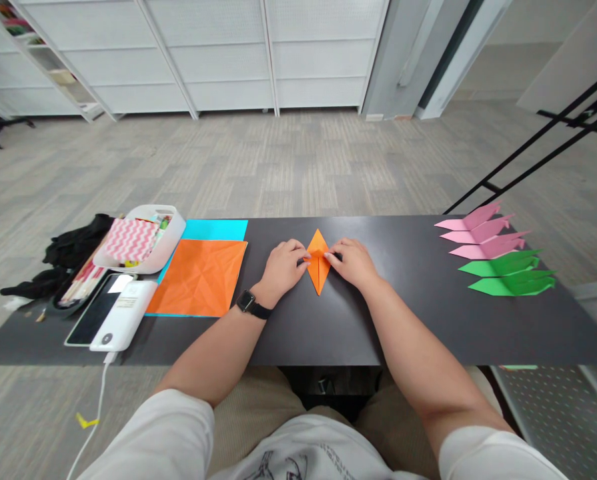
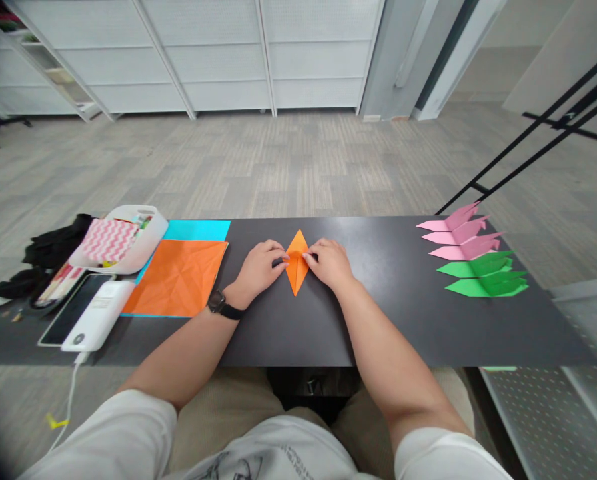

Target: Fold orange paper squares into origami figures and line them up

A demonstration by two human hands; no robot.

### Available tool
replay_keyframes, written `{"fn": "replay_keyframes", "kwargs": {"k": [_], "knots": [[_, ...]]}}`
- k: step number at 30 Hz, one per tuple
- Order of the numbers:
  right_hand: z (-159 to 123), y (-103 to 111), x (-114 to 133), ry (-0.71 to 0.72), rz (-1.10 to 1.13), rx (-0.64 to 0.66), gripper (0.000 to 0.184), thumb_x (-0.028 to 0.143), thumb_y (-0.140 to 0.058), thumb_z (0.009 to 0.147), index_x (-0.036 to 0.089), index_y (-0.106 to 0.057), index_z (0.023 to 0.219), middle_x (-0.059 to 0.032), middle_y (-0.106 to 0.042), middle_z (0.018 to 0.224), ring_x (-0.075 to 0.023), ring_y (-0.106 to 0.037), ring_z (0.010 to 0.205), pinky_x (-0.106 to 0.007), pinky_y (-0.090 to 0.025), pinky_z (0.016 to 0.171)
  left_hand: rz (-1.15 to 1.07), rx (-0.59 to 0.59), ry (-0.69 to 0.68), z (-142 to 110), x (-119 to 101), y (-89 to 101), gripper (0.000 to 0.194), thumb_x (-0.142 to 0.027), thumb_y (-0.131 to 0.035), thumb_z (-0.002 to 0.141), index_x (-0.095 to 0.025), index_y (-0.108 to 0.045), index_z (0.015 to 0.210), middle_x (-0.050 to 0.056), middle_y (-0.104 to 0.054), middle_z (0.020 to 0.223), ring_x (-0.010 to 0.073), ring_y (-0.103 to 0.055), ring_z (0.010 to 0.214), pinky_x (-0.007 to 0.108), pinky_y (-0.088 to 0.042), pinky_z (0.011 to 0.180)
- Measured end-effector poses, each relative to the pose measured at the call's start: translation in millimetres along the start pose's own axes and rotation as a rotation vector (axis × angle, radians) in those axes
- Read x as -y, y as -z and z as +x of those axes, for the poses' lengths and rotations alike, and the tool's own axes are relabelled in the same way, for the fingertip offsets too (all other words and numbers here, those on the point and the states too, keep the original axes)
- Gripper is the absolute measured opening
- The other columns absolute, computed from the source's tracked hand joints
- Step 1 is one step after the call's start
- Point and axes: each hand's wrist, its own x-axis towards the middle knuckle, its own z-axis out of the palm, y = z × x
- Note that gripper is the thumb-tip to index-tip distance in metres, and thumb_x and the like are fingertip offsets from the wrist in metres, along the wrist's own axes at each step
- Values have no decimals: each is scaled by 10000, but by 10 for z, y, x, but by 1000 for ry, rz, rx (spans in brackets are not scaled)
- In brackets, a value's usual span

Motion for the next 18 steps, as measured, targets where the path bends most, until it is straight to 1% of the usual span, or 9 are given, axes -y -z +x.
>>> {"fn": "replay_keyframes", "kwargs": {"k": [2,5,7,9,12,15,18], "knots": [[8,-20,4,4,0,-18,204,340,-631,1043,264,-807,974,-75,-749,1064,-271,-663,1052,-434,-483,1000,6,7,-11,0,2,-6,196,-221,-722,977,-259,-816,1145,46,-730,1267,229,-647,1160,407,-533,1077],[17,-28,-1,7,43,-60,113,275,-667,991,260,-773,1024,-69,-738,1073,-262,-664,1049,-416,-500,983,25,24,-14,-1,3,-10,250,-226,-704,987,-296,-823,1195,42,-705,1423,254,-616,1274,460,-500,1151],[18,-27,-5,28,89,-93,142,230,-680,955,261,-754,1072,-67,-724,1112,-258,-662,1076,-410,-508,990,33,35,-18,-3,8,-18,282,-230,-692,991,-317,-822,1225,35,-669,1511,272,-586,1345,502,-468,1196],[16,-32,-4,75,120,-107,159,222,-668,958,266,-759,1080,-69,-708,1135,-255,-656,1108,-412,-509,1015,40,48,-20,-8,17,-36,306,-240,-675,999,-330,-816,1255,31,-638,1563,282,-560,1395,539,-435,1229],[9,-54,7,118,115,-79,161,280,-640,1009,277,-796,1052,-72,-700,1149,-253,-650,1124,-427,-501,1054,60,70,3,-19,28,-74,340,-270,-648,1017,-347,-791,1316,29,-611,1600,301,-527,1446,598,-377,1268],[6,-69,17,101,80,-39,264,363,-575,1072,283,-825,1044,-76,-707,1182,-254,-648,1138,-439,-491,1079,77,93,36,-23,29,-101,371,-288,-606,1042,-348,-758,1375,26,-596,1617,320,-499,1480,639,-334,1288],[13,-48,10,65,78,-42,358,404,-511,1106,278,-834,1021,-78,-719,1186,-255,-652,1147,-443,-485,1093,76,99,49,-15,20,-106,370,-305,-563,1069,-345,-747,1387,23,-603,1608,318,-496,1487,641,-324,1295]]}}
